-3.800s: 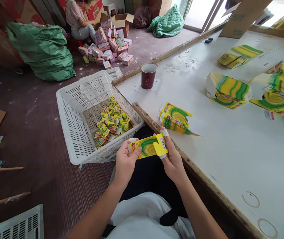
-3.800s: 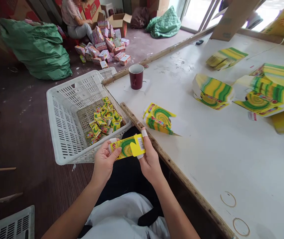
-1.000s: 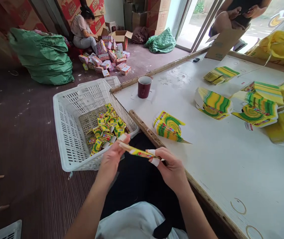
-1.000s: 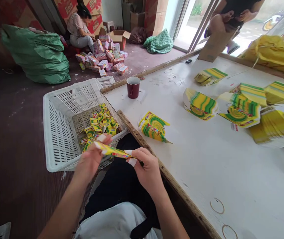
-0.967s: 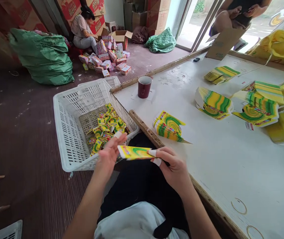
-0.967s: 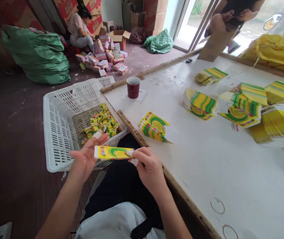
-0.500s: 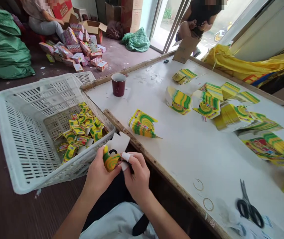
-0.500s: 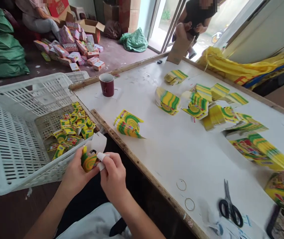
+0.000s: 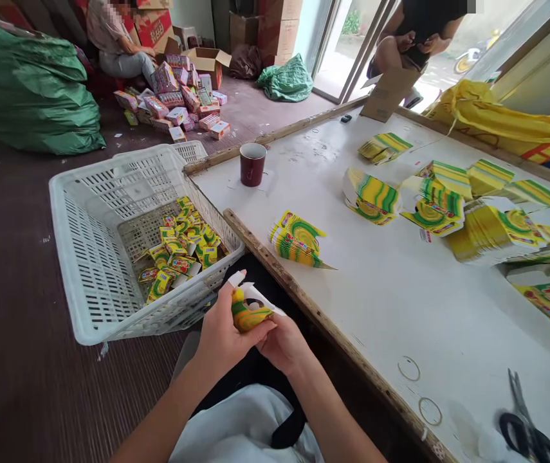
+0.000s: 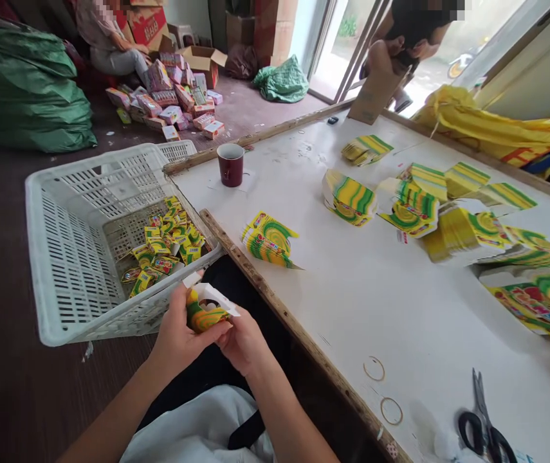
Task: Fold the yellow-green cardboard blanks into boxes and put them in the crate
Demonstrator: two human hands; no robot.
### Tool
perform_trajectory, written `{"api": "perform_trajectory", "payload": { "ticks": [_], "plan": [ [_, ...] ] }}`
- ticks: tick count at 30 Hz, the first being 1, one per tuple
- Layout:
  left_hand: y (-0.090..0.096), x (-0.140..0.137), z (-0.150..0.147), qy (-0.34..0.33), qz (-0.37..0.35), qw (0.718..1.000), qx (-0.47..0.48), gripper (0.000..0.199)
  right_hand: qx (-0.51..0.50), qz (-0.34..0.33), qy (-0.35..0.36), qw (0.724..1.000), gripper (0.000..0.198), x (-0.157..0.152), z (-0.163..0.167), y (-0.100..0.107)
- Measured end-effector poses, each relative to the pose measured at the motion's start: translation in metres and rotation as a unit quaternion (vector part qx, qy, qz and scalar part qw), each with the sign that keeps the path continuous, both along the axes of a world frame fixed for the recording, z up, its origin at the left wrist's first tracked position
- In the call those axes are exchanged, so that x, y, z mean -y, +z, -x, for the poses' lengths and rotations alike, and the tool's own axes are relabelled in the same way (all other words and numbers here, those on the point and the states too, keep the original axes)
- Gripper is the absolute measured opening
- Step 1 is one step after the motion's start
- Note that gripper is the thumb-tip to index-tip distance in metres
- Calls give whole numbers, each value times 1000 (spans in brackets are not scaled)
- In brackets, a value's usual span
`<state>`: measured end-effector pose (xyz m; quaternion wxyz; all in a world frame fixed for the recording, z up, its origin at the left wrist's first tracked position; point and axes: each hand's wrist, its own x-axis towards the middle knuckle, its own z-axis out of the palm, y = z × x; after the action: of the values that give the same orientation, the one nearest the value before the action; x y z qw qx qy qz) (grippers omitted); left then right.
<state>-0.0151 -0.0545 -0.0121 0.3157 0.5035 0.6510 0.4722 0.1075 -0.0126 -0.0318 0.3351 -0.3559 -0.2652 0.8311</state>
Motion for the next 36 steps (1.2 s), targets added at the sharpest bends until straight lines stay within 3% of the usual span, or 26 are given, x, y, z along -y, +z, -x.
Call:
{"api": "perform_trajectory", "payload": {
  "ticks": [4,9,14,18,21,24,25,27,30,33,36],
  "plan": [
    [-2,-4,4,-4,14,1000,26,75,-5,-46,-44,998,54,6,-1,-5],
    [-6,-4,7,-74,20,992,-98,59,38,-128,-71,988,43,-10,-14,8],
    [-5,-2,4,-99,24,978,-181,41,108,-138,-29,984,39,-16,-10,7],
    [-6,-3,5,-123,60,971,-197,46,111,-166,12,980,52,-13,-11,-1],
    [-13,-4,7,-158,77,969,-175,49,158,-274,62,947,64,-2,-11,0],
    [-21,-5,8,-198,52,967,-153,42,234,-397,63,885,60,7,-7,-1],
    [-23,-6,8,-182,43,971,-151,44,245,-428,52,868,57,8,-6,-2],
    [-23,-6,8,-88,27,983,-160,56,252,-462,18,850,53,6,-6,-7],
    [-19,-7,13,75,32,987,-141,71,285,-443,-72,847,51,-6,-13,-15],
    [-15,-7,19,96,91,991,30,59,322,-462,-128,816,53,-14,-21,-19],
    [-10,-8,23,90,86,970,209,49,312,-541,-74,778,58,-13,-25,-19]
  ]
}}
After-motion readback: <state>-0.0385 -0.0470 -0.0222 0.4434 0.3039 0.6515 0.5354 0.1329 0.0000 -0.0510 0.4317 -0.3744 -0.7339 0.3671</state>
